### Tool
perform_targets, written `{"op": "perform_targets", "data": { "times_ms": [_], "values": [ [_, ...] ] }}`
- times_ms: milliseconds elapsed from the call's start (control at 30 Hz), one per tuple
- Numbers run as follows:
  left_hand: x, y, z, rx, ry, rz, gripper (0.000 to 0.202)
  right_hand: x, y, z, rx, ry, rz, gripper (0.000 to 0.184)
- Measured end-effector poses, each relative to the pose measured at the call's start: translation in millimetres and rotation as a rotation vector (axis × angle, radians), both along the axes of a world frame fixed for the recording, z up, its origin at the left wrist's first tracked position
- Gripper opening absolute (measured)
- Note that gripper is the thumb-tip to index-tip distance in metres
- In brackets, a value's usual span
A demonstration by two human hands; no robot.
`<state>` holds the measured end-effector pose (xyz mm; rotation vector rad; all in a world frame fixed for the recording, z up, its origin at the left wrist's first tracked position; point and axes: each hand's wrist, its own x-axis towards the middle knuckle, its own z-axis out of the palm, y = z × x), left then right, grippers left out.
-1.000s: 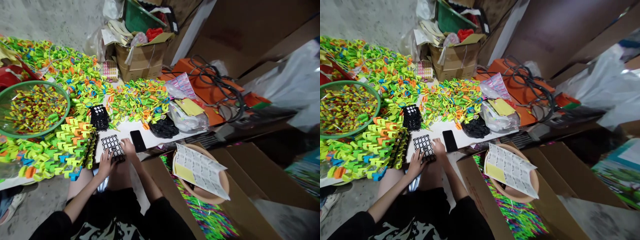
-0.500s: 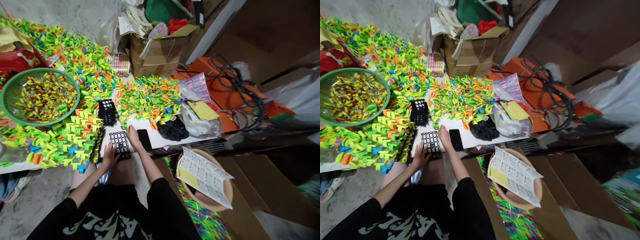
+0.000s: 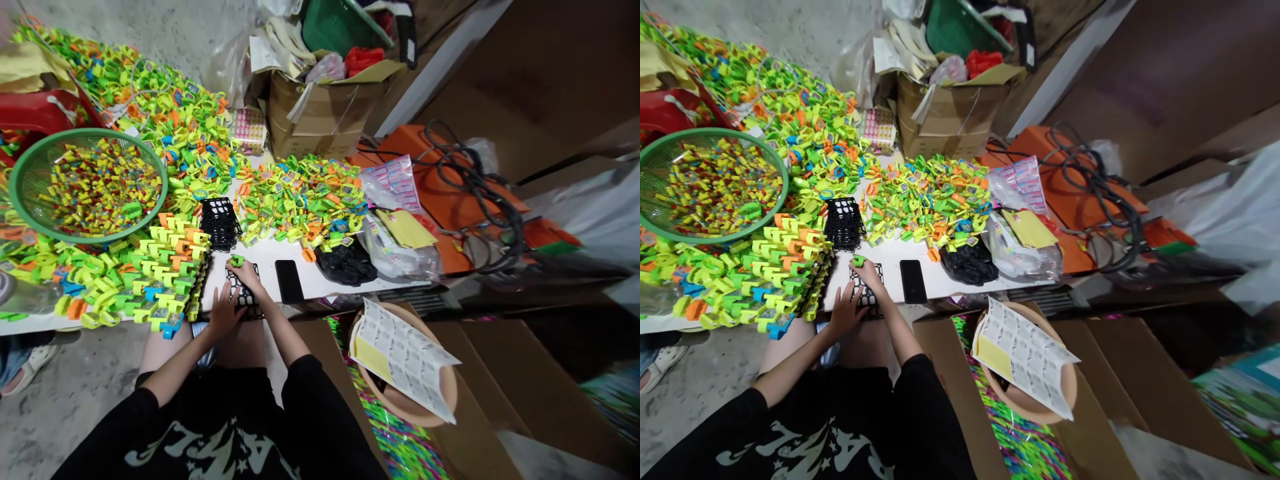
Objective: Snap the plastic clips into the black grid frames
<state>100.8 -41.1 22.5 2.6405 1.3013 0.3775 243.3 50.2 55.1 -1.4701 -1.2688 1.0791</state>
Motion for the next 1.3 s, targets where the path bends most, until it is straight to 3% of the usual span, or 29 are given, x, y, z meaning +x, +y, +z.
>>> {"op": "perform_targets", "data": {
  "times_ms": [267, 633, 1000, 1300],
  "values": [
    [-1, -1, -4.7, -0.029, -0.08, 0.01, 0.061, 7, -7, -2.3, 0.07, -0.259, 0.052, 0.019],
    [-2, -3, -7.5, -0.014, -0.084, 0.02, 0.06, 13, 13, 14.3, 0.0, -0.563, 0.291, 0.012],
    [-2, -6, -12.8, 0.005, -0.104, 0.028, 0.062, 27, 33, 24.9, 0.012, -0.491, 0.605, 0.013],
    [-1, -5, -16.8, -0.002, -0.081, 0.041, 0.063, 28, 36, 23.5, -0.015, -0.448, 0.622, 0.007]
  ]
}}
